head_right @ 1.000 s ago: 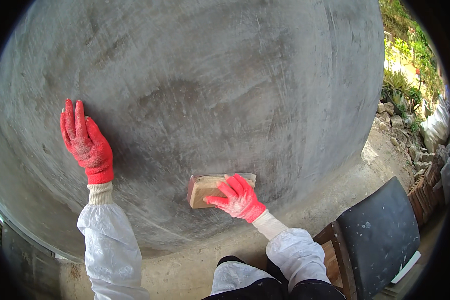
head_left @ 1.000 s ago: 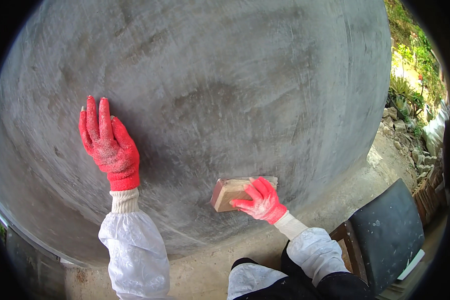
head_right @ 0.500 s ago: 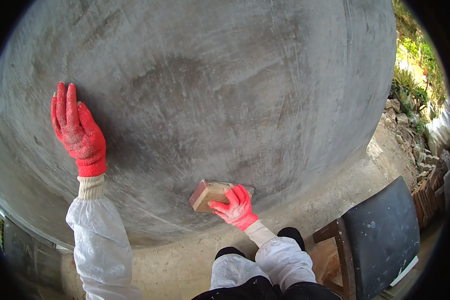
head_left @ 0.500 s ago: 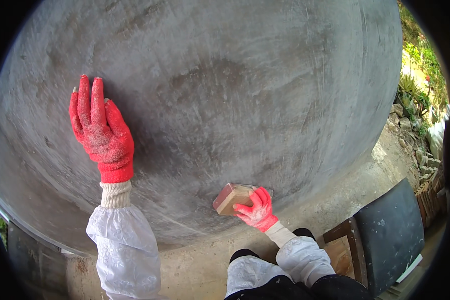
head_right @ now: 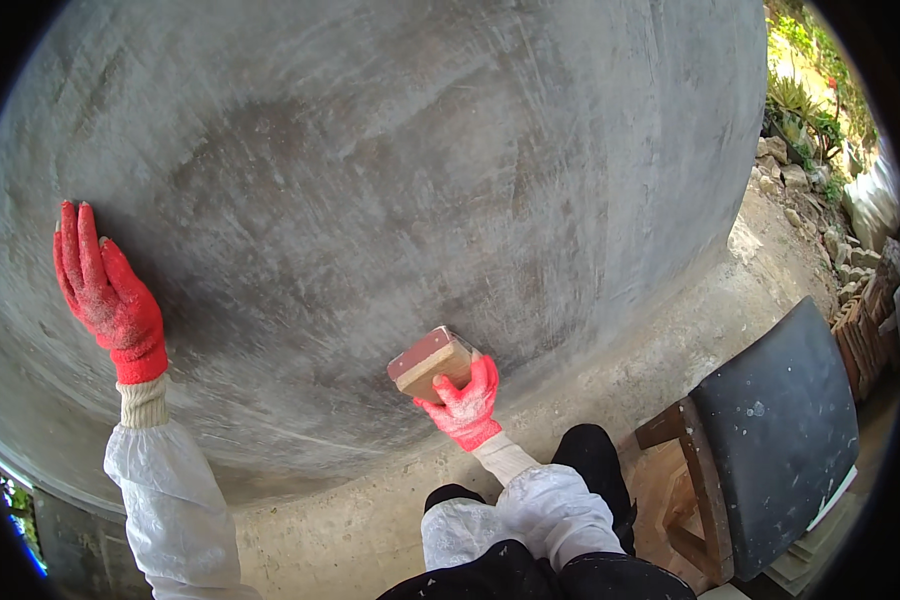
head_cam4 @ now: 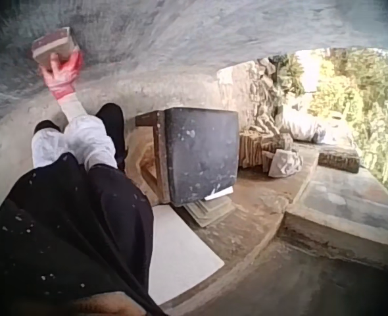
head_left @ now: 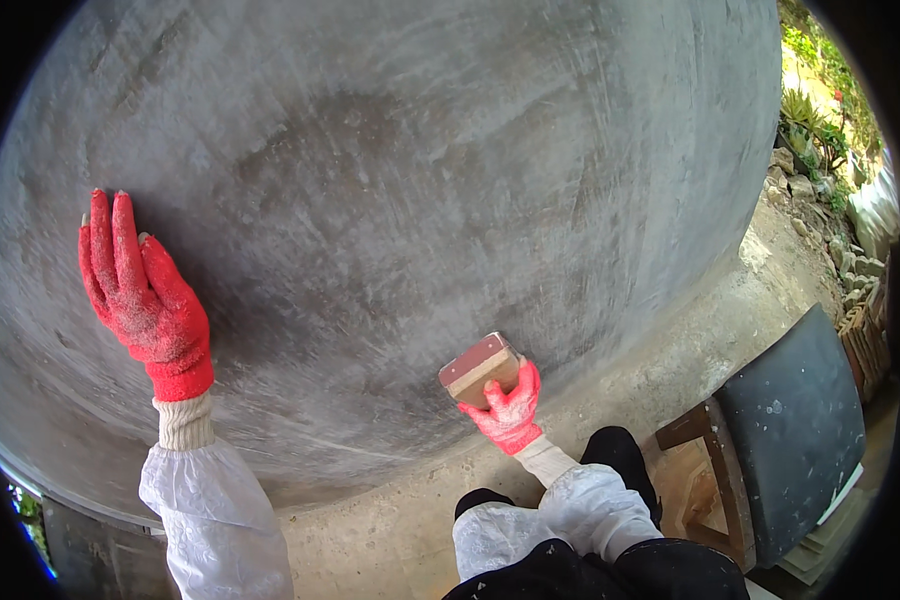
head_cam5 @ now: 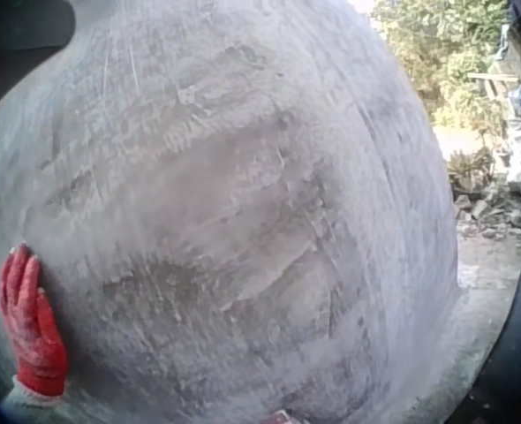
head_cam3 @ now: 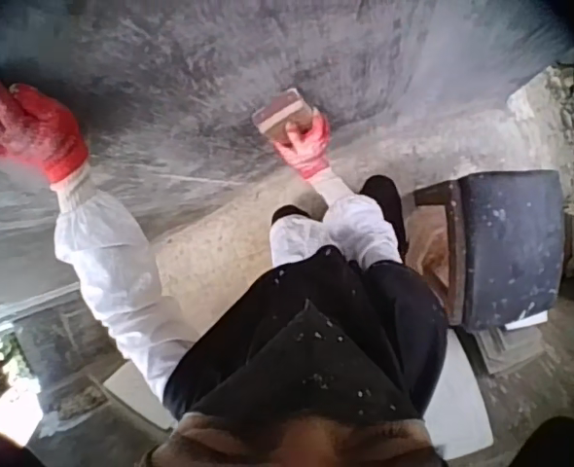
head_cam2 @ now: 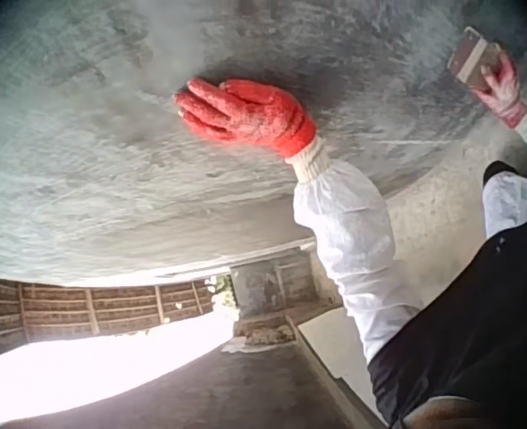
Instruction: The person sands a concrete wall using a sanding block.
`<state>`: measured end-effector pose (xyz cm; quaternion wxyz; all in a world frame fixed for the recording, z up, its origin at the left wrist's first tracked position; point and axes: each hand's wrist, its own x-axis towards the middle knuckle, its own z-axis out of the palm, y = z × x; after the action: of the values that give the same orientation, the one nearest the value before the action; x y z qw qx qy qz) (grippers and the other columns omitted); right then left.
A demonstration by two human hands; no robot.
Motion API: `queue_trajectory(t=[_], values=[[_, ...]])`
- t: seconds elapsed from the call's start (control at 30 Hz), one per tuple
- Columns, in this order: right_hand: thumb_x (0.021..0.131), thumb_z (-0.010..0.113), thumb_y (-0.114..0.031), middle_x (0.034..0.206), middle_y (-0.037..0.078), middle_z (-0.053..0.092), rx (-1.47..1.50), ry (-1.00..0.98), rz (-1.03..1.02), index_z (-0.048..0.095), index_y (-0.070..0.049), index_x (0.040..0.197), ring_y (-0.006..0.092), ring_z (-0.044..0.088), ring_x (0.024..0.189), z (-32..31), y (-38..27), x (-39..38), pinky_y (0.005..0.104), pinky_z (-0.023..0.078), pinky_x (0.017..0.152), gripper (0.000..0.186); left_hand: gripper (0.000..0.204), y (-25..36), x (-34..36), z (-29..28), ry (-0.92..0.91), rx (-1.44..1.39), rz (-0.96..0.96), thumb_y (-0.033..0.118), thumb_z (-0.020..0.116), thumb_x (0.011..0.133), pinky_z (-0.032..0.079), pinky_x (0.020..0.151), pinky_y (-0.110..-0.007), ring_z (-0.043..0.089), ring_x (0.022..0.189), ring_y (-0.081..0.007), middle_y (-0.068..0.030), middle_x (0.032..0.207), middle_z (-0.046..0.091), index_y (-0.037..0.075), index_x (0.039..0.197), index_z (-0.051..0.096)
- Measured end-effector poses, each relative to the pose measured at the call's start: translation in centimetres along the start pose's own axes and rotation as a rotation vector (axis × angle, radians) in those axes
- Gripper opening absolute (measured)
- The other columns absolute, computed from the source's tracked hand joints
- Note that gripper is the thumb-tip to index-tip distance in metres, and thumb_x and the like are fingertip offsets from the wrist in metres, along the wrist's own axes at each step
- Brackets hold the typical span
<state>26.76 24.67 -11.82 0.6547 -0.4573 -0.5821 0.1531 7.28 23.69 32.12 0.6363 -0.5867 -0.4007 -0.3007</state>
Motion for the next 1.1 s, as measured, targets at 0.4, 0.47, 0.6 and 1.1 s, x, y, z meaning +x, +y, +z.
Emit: queue_trajectory(t=[0.4, 0.47, 0.6, 1.1], values=[[0.075, 0.082, -0.015, 0.153, 0.027, 0.021, 0.038, 0.598, 0.342, 0.029, -0.018, 0.155, 0.0423, 0.038, 0.134, -7.3, -2.7, 15.4, 0.0464, 0.042, 0.103, 0.096, 0.041, -0.1, 0.0, -0.7, 0.015, 0.013, 0.071, 0.004, 0.05, 0.094, 0.031, 0.115, -0.044, 0.046, 0.134, -0.0329, -0.0144, 0.145, 0.051, 0.004, 0.134, 0.057], [0.067, 0.088, -0.022, 0.148, 0.024, 0.029, -0.172, 0.408, -0.092, 0.037, -0.026, 0.15, 0.048, 0.044, 0.121, -2.8, -2.8, 7.6, 0.0545, 0.043, 0.095, 0.097, 0.041, 0.4, -0.3, -0.1, 0.012, -0.002, 0.056, 0.005, 0.05, 0.094, 0.031, 0.115, -0.044, 0.046, 0.134, -0.0325, -0.0143, 0.144, 0.052, 0.004, 0.134, 0.058], [0.056, 0.092, -0.04, 0.13, 0.02, 0.043, -0.199, 0.05, -0.548, 0.057, -0.037, 0.129, 0.0431, 0.05, 0.109, -2.5, -3.3, 6.8, 0.0548, 0.043, 0.084, 0.081, 0.041, 0.2, -0.3, -0.6, -0.03, -0.007, 0.062, 0.004, 0.05, 0.094, 0.032, 0.114, -0.044, 0.043, 0.136, -0.0339, -0.0131, 0.146, 0.05, 0.005, 0.134, 0.057], [0.065, 0.085, -0.035, 0.142, 0.012, 0.043, -0.536, -0.354, -1.475, 0.057, -0.038, 0.136, 0.0364, 0.047, 0.123, -6.0, -10.0, 18.0, 0.0495, 0.046, 0.1, 0.077, 0.047, -0.2, -0.9, -1.0, 0.037, -0.056, -0.06, 0.005, 0.061, 0.084, 0.034, 0.111, -0.05, 0.042, 0.134, -0.0366, -0.0103, 0.144, 0.051, 0.011, 0.13, 0.06]])
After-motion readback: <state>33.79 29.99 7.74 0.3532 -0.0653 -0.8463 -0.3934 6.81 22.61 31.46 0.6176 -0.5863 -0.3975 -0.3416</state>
